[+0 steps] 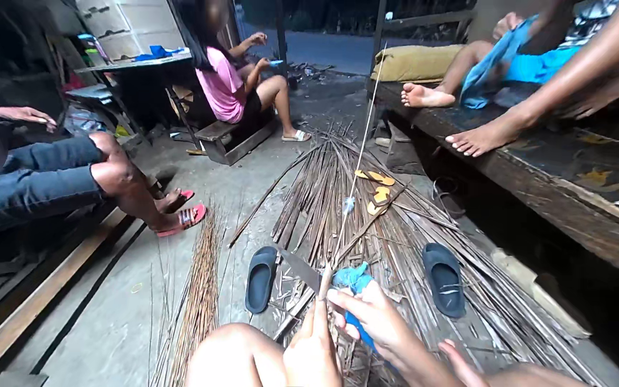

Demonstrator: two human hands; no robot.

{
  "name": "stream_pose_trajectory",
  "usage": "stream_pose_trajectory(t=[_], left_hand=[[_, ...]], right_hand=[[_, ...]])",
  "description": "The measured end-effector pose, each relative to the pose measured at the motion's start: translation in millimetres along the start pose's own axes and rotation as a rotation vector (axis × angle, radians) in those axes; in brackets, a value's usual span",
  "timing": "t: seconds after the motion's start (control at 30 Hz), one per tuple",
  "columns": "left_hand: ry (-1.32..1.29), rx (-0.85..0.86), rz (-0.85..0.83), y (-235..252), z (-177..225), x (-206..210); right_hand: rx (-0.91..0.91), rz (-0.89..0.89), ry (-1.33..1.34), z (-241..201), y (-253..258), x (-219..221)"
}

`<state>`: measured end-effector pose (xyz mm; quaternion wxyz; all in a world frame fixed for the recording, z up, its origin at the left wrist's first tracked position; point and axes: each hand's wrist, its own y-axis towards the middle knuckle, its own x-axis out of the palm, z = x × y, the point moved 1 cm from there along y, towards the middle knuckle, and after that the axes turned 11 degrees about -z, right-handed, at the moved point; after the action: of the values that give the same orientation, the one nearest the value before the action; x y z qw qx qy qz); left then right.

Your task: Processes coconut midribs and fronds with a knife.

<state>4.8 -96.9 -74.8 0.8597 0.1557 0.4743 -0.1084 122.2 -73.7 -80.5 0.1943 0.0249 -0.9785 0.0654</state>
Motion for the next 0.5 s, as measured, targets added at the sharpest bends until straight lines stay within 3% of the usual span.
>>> stream_pose_trajectory(t=[0.2,0.37,0.5], left_hand=[[-0.017,-0.013,-0.036,17.0,3.6,2.7],[-0.025,0.004,-0.050,21.0,4.0,5.9],[-0.013,-0.003,-0.067,18.4,5.8,8.1]], right_hand=[[0.001,0.007,-0.061,-7.9,14.3,-14.1],[0.120,-0.163,-0.073,-20.9,16.8,-35.2],[0.148,-0.071,-0.137,-27.4,19.2,-36.4]])
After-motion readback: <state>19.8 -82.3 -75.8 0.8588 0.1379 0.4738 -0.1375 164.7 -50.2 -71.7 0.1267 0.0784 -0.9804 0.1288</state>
